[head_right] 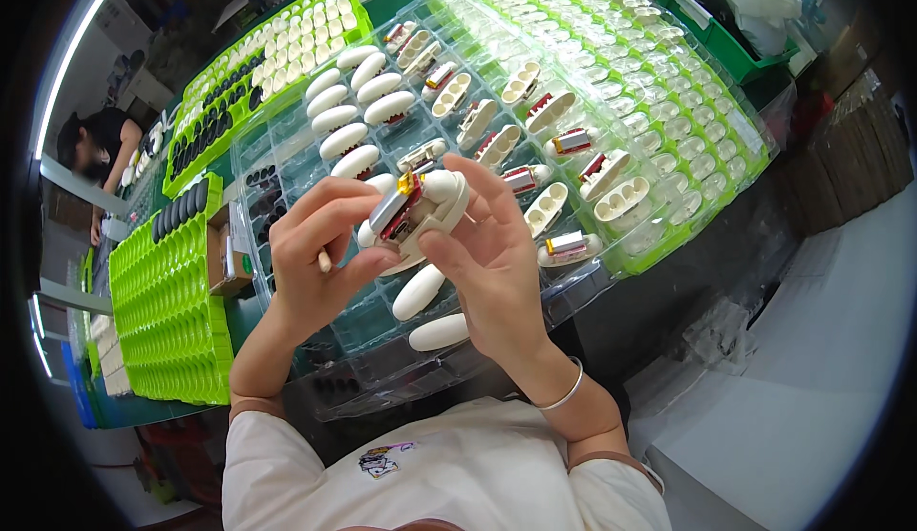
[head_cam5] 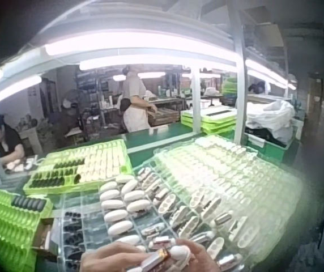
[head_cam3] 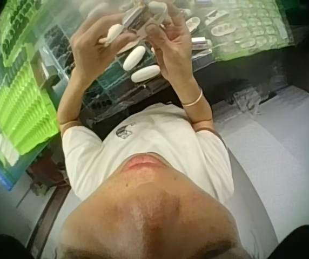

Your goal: The person assembles small white oval electronic devices by inserting batteries and wooden sticks into the halves, then closing the cases. The person repeatedly picks up device halves from green trays, inserts components, and places the finished units back into the trays.

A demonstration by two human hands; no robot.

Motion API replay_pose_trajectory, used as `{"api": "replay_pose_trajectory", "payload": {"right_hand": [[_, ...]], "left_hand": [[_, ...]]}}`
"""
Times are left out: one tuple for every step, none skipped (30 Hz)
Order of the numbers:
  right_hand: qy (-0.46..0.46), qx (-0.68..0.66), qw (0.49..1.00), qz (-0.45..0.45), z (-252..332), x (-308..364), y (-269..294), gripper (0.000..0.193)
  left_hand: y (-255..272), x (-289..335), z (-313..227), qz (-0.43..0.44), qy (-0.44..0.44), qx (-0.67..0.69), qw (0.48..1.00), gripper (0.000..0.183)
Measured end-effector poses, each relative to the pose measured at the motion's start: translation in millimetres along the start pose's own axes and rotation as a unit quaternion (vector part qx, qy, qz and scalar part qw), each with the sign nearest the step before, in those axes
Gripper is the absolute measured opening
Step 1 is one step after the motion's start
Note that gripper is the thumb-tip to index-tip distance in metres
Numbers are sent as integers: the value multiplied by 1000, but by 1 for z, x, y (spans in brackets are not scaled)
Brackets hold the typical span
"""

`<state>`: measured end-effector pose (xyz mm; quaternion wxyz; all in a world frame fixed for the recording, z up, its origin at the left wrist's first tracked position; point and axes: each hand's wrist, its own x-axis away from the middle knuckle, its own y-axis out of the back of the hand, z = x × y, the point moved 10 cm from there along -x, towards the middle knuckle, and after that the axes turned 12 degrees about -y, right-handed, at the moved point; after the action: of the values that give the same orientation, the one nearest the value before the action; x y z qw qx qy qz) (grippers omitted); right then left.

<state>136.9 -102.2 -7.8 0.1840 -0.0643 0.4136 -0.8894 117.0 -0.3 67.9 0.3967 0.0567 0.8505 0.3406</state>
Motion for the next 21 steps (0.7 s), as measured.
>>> {"api": "replay_pose_trajectory", "payload": {"right_hand": [[-24,-9,1000,-7,-3,-1,2,42],[-31,-31,999,-12,-4,-1,4,43],[-38,-52,998,-17,-6,-1,7,44],[-44,-74,996,-23,-8,-1,9,44],[-45,-76,995,-43,-7,0,9,42],[-43,-79,995,-45,-7,0,8,41],[-42,-83,995,-47,-6,1,8,41],[-40,-87,994,-49,-6,1,8,41],[-13,-54,997,-50,-3,2,9,38],[4,-34,998,-48,-2,4,10,38],[21,-13,999,-47,0,6,12,39],[38,7,998,-44,3,7,12,39],[53,11,997,-50,7,9,10,42],[61,24,996,-54,8,10,10,43],[72,38,995,-58,10,11,10,44],[83,52,993,-62,12,12,10,45],[87,46,994,-56,13,12,9,43],[93,40,994,-50,15,13,8,42],[98,33,994,-45,16,14,7,42],[109,56,991,-48,19,15,6,42],[121,78,988,-53,22,17,6,42]], "left_hand": [[-1,0,2,14,24,-8,1000,30],[3,2,5,0,50,36,998,27],[7,5,8,-14,76,80,994,25],[8,9,11,-27,102,124,987,22],[8,14,9,-31,106,115,987,11],[7,13,-1,-7,67,55,996,10],[5,11,-12,16,27,-5,999,9],[1,8,-22,40,-13,-66,997,8],[1,7,-29,37,-33,-118,992,6],[-1,8,-30,55,-24,-129,990,5],[-3,8,-32,72,-14,-140,987,5],[-4,9,-32,89,-6,-152,984,4],[-5,10,-32,94,-5,-150,984,4],[-6,10,-30,98,-5,-148,984,5],[-7,10,-29,103,-6,-146,984,6],[-7,10,-28,105,-4,-145,984,6],[-8,11,-26,107,-2,-144,984,6],[-9,11,-25,110,-1,-143,984,6],[-9,11,-25,107,-4,-133,985,6],[-9,10,-24,104,-7,-122,987,7],[-10,10,-23,103,-10,-111,989,7]]}}
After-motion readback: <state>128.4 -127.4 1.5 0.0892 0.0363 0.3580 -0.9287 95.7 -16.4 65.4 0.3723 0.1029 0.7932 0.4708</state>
